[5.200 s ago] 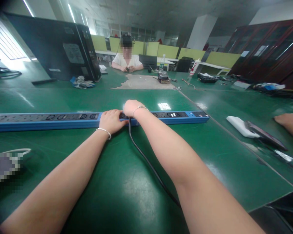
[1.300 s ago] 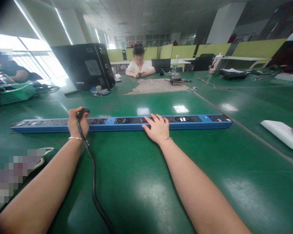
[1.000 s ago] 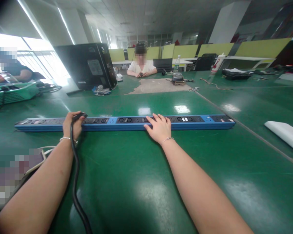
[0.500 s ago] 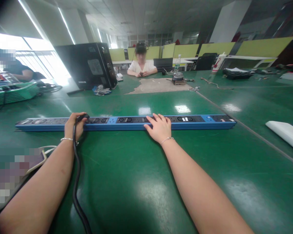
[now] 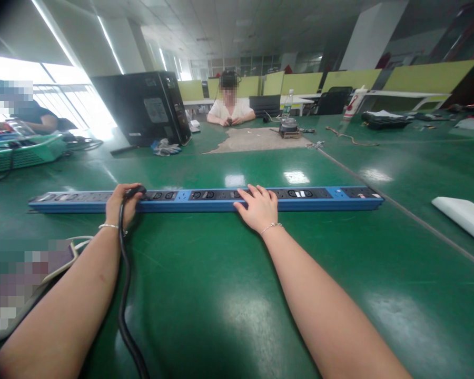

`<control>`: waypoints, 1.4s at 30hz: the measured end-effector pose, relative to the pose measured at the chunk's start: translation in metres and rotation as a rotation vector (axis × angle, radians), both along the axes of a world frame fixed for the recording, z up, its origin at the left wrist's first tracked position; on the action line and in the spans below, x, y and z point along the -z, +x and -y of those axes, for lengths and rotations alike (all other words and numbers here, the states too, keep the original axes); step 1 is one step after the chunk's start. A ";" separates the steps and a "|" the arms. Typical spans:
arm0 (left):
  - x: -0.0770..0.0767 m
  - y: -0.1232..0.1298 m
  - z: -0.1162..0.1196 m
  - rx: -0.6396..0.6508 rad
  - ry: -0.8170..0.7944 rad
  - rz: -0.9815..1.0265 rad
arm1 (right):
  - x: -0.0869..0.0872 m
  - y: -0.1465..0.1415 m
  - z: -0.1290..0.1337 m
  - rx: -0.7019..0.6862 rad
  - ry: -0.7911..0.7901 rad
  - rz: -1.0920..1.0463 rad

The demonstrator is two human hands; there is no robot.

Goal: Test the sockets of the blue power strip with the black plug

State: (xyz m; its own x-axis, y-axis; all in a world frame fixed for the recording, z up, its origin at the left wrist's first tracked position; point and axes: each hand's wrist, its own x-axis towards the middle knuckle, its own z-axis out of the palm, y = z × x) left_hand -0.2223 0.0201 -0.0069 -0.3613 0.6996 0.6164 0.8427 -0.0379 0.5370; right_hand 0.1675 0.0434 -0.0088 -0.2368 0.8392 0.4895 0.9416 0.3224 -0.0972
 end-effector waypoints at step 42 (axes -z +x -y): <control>-0.026 0.067 0.001 0.124 0.111 0.064 | 0.001 -0.001 0.001 0.008 0.008 0.001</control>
State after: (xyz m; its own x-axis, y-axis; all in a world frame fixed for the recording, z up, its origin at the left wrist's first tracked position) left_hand -0.1550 0.0190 0.0187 -0.3180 0.6703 0.6705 0.7920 -0.2009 0.5765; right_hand 0.1668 0.0429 -0.0094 -0.2304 0.8374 0.4957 0.9443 0.3154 -0.0940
